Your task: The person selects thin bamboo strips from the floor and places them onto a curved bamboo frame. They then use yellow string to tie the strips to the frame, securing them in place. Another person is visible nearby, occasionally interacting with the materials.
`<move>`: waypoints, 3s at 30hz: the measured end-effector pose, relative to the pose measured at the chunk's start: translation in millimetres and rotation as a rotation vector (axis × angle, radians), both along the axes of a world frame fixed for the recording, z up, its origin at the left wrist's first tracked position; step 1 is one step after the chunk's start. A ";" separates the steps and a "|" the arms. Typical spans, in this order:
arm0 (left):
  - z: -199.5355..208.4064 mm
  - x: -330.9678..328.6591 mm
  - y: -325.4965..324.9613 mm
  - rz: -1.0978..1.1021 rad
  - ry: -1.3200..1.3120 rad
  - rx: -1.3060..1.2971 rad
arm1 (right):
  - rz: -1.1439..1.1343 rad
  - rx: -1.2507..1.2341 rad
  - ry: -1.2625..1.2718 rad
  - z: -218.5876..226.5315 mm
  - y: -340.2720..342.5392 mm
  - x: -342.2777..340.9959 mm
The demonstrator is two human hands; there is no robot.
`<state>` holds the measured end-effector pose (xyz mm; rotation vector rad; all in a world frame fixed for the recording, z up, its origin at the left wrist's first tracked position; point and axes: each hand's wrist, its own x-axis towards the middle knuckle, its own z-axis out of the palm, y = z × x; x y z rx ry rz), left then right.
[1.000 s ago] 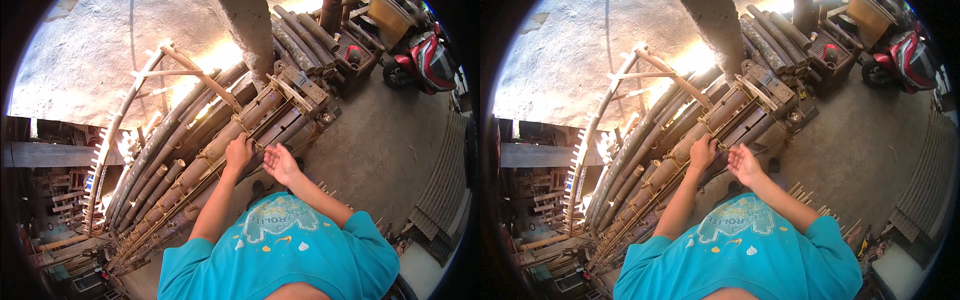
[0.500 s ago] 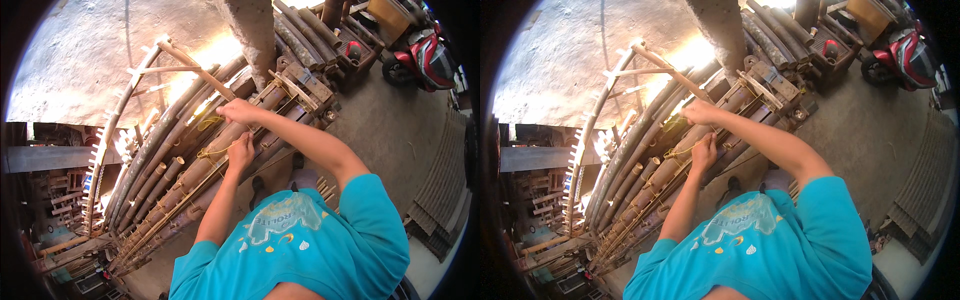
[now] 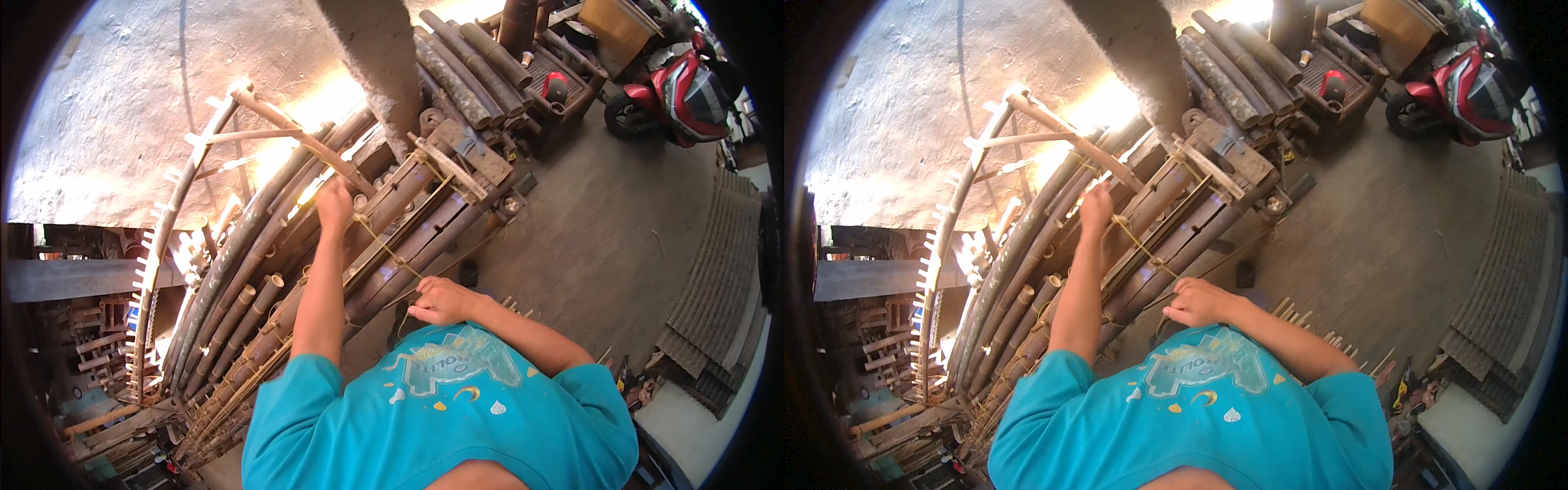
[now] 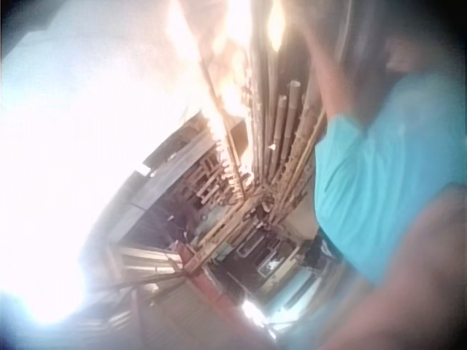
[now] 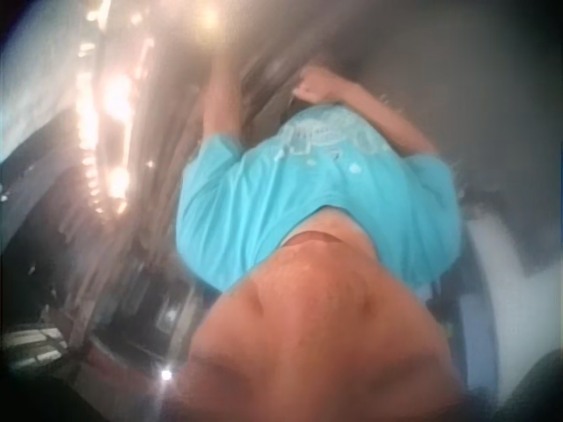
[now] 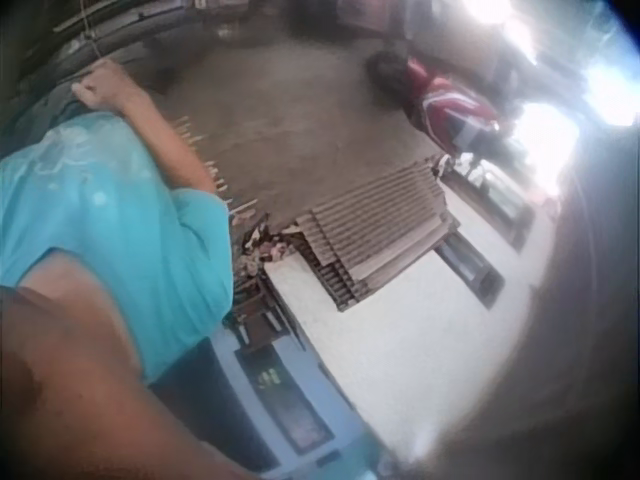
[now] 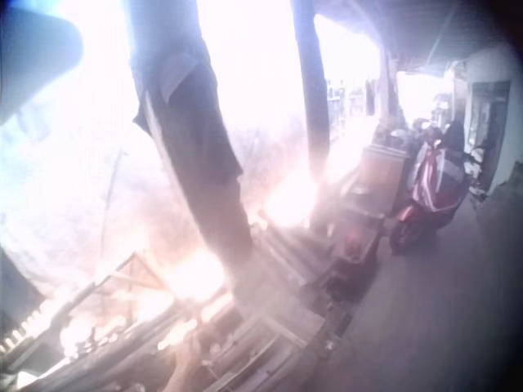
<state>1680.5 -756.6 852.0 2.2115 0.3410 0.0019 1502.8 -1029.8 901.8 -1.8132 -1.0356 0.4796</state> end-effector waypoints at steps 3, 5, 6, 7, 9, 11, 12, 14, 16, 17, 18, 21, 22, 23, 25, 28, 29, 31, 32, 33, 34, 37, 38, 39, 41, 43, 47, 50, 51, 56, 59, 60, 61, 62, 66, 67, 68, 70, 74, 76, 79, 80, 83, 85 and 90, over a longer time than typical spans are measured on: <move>-40.2 18.3 23.0 -0.214 0.196 0.659 | -0.190 0.040 0.279 -0.2 -31.0 12.8; 33.6 19.7 -39.3 -0.239 0.265 0.833 | -0.530 0.101 0.240 -48.9 -71.7 24.0; 58.2 17.0 -68.0 -0.312 0.171 0.705 | -0.718 0.049 0.478 -94.1 -88.7 22.7; 66.1 7.8 -91.5 -0.371 0.090 0.580 | -0.861 0.023 0.854 -93.0 -97.8 35.2; 27.4 -24.3 -140.0 -0.341 0.001 0.296 | -1.189 0.994 1.660 -26.4 -93.5 65.7; 33.1 -52.8 -204.4 -0.220 -0.149 0.380 | -1.423 1.216 1.271 3.2 -80.3 75.0; 36.1 -52.5 -210.9 -0.185 -0.191 0.404 | -1.531 1.323 1.055 10.8 -70.9 80.1; 33.6 -54.4 -222.9 -0.103 -0.261 0.434 | -0.942 1.345 0.791 38.0 -44.9 91.4; 51.3 -48.1 -230.7 -0.088 -0.035 0.460 | -0.590 0.254 0.264 49.6 -10.5 120.3; 58.7 -48.6 -229.9 -0.071 0.082 0.478 | -0.376 -0.038 -0.088 56.4 7.3 131.5; 16.1 -45.7 -218.4 -0.081 -0.078 0.275 | -0.208 -0.248 -0.165 75.5 1.8 160.6; 25.7 -47.5 -213.3 -0.132 -0.121 0.346 | -0.374 -0.619 -0.787 42.5 5.1 248.9; 30.3 -44.6 -218.0 -0.139 -0.112 0.299 | -0.384 -0.708 -0.959 21.2 -11.3 268.7; 31.8 -42.5 -218.4 -0.145 -0.093 0.257 | -0.259 -0.587 -0.649 22.2 -11.8 275.5; 36.0 -38.3 -219.7 -0.140 -0.080 0.236 | -0.018 -0.317 -0.052 37.3 -12.8 288.1; 31.6 -47.3 -217.7 -0.059 -0.063 0.264 | 0.186 0.054 -0.556 65.4 -49.8 237.7; 29.2 -47.3 -214.5 -0.056 -0.064 0.288 | 0.253 -0.098 -0.354 54.2 -75.5 204.9; 31.7 -46.7 -213.2 -0.068 -0.075 0.299 | 0.280 -0.445 0.010 36.7 -131.9 140.1; 37.6 -41.9 -218.6 -0.088 -0.095 0.282 | 0.038 -0.183 -0.102 -17.2 -143.5 117.3; 37.4 -43.6 -218.9 -0.087 -0.098 0.262 | -0.009 -0.169 -0.033 -12.1 -140.7 106.2; 40.1 -35.1 -214.6 -0.074 -0.283 0.172 | -0.059 -0.148 0.023 -0.6 -131.3 104.1; 95.8 36.1 -194.6 0.003 -0.248 -0.244 | -0.201 -0.067 -0.053 -15.3 -124.3 88.6; 93.9 61.1 -177.2 0.088 -0.291 -0.241 | -0.207 -0.069 -0.144 -22.6 -124.3 85.0; 78.3 81.3 -155.8 0.090 -0.204 -0.143 | -0.210 -0.075 -0.237 -25.1 -123.9 82.3; -31.4 84.3 -104.8 0.059 -0.392 0.604 | -0.218 -0.103 -0.283 -9.3 -105.1 70.2; -32.1 90.9 -102.1 -0.063 -0.304 0.486 | -0.332 -0.164 -0.372 -9.7 -91.9 60.9; 55.5 71.8 -125.8 -0.203 -0.294 -0.028 | -0.569 -0.155 -0.411 -25.6 -48.9 31.8; 91.5 76.3 -147.6 -0.235 -0.486 0.006 | -0.591 -0.339 -0.611 -21.4 -7.3 -0.5; 83.0 93.9 -153.3 -0.173 -0.626 0.006 | -0.664 -0.256 -0.491 -20.2 -1.6 -4.4; -17.0 118.8 -142.8 -0.143 -0.211 0.325 | -0.777 -0.284 -0.289 -6.5 -28.7 -22.7; -22.7 88.6 -92.9 -0.242 -0.279 0.329 | -0.777 -0.373 -0.327 -8.9 -17.2 -51.1; -6.9 73.0 -76.2 -0.248 -0.218 0.321 | -0.825 -0.314 -0.430 -2.3 -2.1 -59.0; 18.8 43.8 -57.8 -0.238 -0.226 0.312 | -0.872 -0.253 -0.523 1.3 14.4 -70.2; 48.7 12.2 -35.5 -0.220 -0.238 0.305 | -0.726 -0.183 -0.318 -1.5 33.3 -82.4; 107.3 -124.8 41.9 -0.057 -0.311 0.471 | -0.210 0.085 0.393 -29.4 106.8 -120.3; 104.9 -159.0 60.7 -0.035 -0.142 0.410 | -0.264 0.261 0.828 -40.0 122.1 -122.1; 102.6 -191.1 79.0 -0.015 0.030 0.345 | -0.316 0.435 1.269 -46.1 136.9 -124.9; 22.2 -245.3 139.4 -0.433 0.185 0.228 | -0.528 0.870 1.767 -31.2 166.3 -129.0; -21.2 -276.3 101.0 -0.228 -0.035 1.041 | -0.609 1.351 0.916 18.6 244.6 -95.8; -27.0 -270.9 84.8 -0.138 -0.086 0.651 | -0.651 0.349 0.475 14.5 288.5 -75.9; -21.8 -273.3 82.4 0.029 -0.548 0.489 | 0.021 -0.405 -0.315 73.0 293.3 -10.7; 22.5 -269.7 71.3 -0.148 -0.124 0.351 | -0.281 -0.516 -0.489 45.3 283.3 15.8; 24.9 -268.1 67.5 -0.065 -0.188 0.308 | -0.271 -0.479 -0.236 27.7 272.8 51.8; 24.5 -268.1 74.7 -0.040 -0.171 0.319 | -0.099 -0.125 0.258 51.9 267.5 51.5; 17.4 -274.5 70.1 0.026 -0.213 0.378 | 0.264 -0.238 0.210 33.9 169.9 -82.1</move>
